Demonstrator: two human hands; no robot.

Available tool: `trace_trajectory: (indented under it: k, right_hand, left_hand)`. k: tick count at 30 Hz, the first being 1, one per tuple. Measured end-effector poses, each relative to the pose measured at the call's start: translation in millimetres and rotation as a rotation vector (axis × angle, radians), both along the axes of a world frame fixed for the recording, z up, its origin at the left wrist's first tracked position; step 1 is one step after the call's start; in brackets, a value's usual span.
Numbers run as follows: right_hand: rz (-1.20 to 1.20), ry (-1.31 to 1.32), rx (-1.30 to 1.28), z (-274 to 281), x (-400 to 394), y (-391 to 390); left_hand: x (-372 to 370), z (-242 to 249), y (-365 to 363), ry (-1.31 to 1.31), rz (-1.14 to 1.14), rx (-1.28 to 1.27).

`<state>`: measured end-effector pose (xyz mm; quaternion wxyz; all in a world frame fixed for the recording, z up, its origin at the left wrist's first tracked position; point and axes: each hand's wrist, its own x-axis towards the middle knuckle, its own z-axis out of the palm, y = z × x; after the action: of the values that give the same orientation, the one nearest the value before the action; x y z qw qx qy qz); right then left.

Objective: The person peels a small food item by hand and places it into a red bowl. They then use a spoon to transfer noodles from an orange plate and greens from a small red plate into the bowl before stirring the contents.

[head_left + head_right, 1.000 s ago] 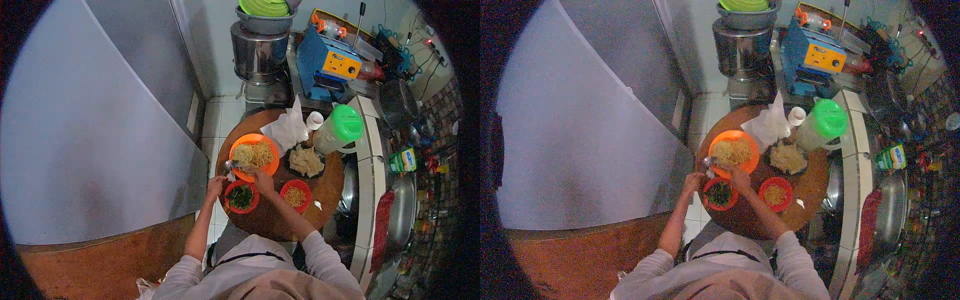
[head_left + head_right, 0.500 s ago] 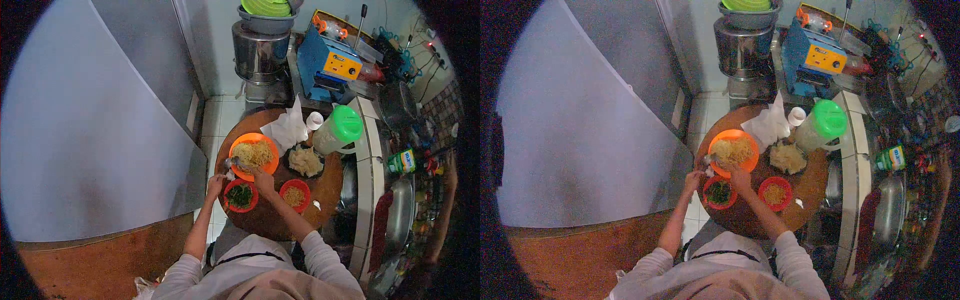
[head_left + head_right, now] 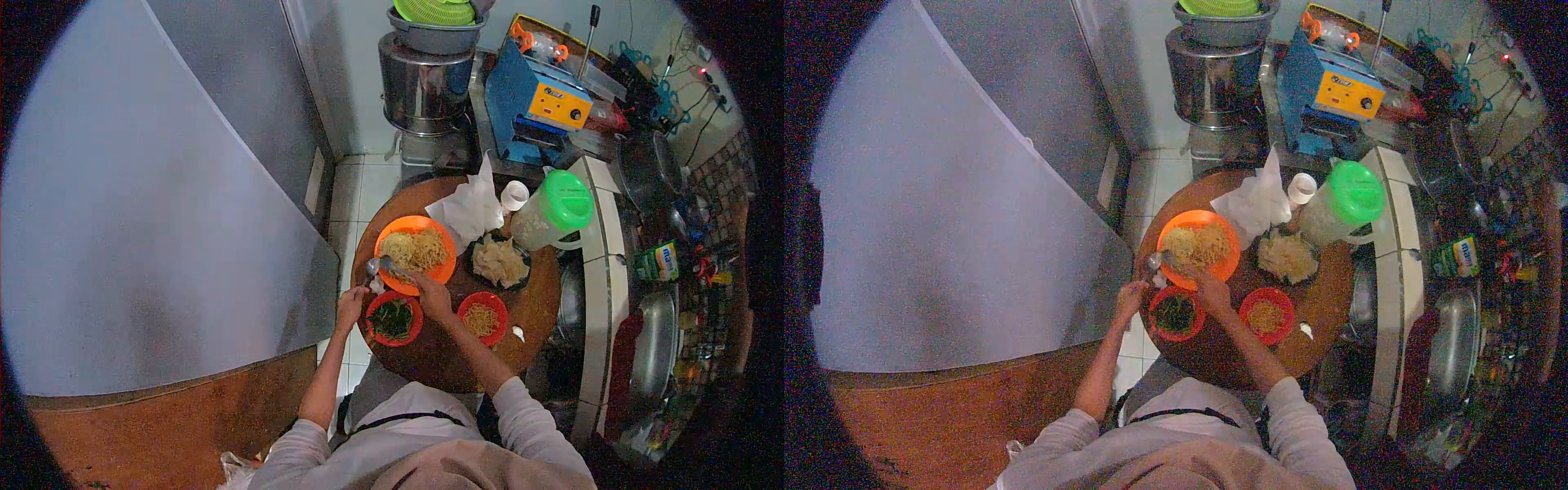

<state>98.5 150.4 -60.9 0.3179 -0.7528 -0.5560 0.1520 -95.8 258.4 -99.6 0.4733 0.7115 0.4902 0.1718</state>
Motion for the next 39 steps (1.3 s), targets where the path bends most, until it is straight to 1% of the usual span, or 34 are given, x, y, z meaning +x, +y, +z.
trace_trajectory:
  k: [1, 2, 4, 5, 7, 8, 9, 11, 13, 14, 17, 19, 23, 25, 26, 27, 29, 32, 34, 35, 37, 39]
  right_hand:
    - [0.004, 0.006, 0.07, -3.2, 0.4, -1.3]
    - [0.004, 0.006, 0.069, -6.3, 0.8, -3.1]
    - [-0.031, -0.038, -0.043, -12.8, 1.0, -6.1]
    - [-0.031, -0.038, -0.044, -15.9, 1.9, -7.5]
    - [-0.041, 0.049, -0.05, -4.2, 1.3, -8.7]
    - [-0.04, 0.048, -0.05, -9.8, 1.8, -9.3]
    - [-0.058, 0.047, -0.003, -26.5, 3.9, -11.2]
    - [-0.077, 0.047, 0.043, -38.6, 5.7, -13.6]
    - [-0.067, 0.051, 0.064, -35.1, 6.2, -14.2]
    - [-0.067, 0.05, 0.063, -33.5, 5.9, -14.8]
    - [-0.085, 0.074, 0.026, -15.5, 1.0, -12.3]
    - [-0.068, 0.027, 0.053, -19.8, 1.8, -9.8]
    - [-0.064, 0.02, 0.087, -33.5, 3.0, -5.1]
    - [-0.047, -0.036, -0.125, -37.5, 4.6, -2.9]
    - [-0.047, -0.036, -0.125, -39.2, 5.1, -3.3]
    - [-0.025, -0.002, -0.075, -22.4, 2.4, -1.9]
    - [-0.002, 0.03, -0.024, -12.1, 0.0, -0.2]
    - [-0.024, 0.05, 0.046, -26.3, -0.9, 1.0]
    - [-0.034, 0.056, -0.092, -28.2, -0.4, 2.3]
    - [-0.034, 0.056, -0.093, -29.0, 0.2, 0.3]
    - [-0.018, 0.119, -0.021, -8.6, -2.4, -2.2]
    - [-0.026, 0.128, 0.024, -7.6, -2.9, -3.9]
  left_hand:
    - [-0.1, 0.4, -0.3, 0.003, 0.001, -0.003]
    - [0.0, 0.8, -0.7, 0.003, 0.001, -0.004]
    - [0.8, 4.2, -1.9, 0.013, 0.03, 0.01]
    - [1.1, 5.9, -2.3, 0.013, 0.03, 0.01]
    - [1.7, 7.9, -3.4, 0.043, 0.051, 0.065]
    - [2.8, 9.1, -4.1, 0.042, 0.051, 0.064]
    - [3.9, 10.2, -4.6, 0.061, 0.06, 0.1]
    - [3.9, 6.7, -4.8, 0.08, 0.068, 0.135]
    - [4.6, -1.0, -3.7, 0.012, 0.028, 0.263]
    - [4.7, -4.8, -3.5, 0.012, 0.028, 0.263]
    - [6.3, -1.1, -4.1, 0.073, 0.027, 0.244]
    - [7.7, 1.7, -5.2, 0.081, 0.044, 0.212]
    - [8.5, 1.3, -3.7, 0.067, 0.047, 0.181]
    - [9.0, -0.9, -2.1, 0.115, 0.04, 0.103]
    - [8.4, -1.7, -1.4, 0.115, 0.04, 0.104]
    - [6.8, -5.9, -0.1, 0.064, 0.014, 0.151]
    - [4.4, -8.8, 2.2, 0.011, -0.01, 0.2]
    - [2.3, -6.5, 3.6, 0.014, -0.031, 0.13]
    - [0.9, -1.0, 2.8, -0.042, -0.03, -0.007]
    - [1.4, 1.4, 2.5, -0.043, -0.031, -0.007]
    - [0.7, -0.3, 2.4, 0.031, -0.011, -0.007]
    - [-1.4, -3.2, 1.1, -0.007, -0.001, -0.02]
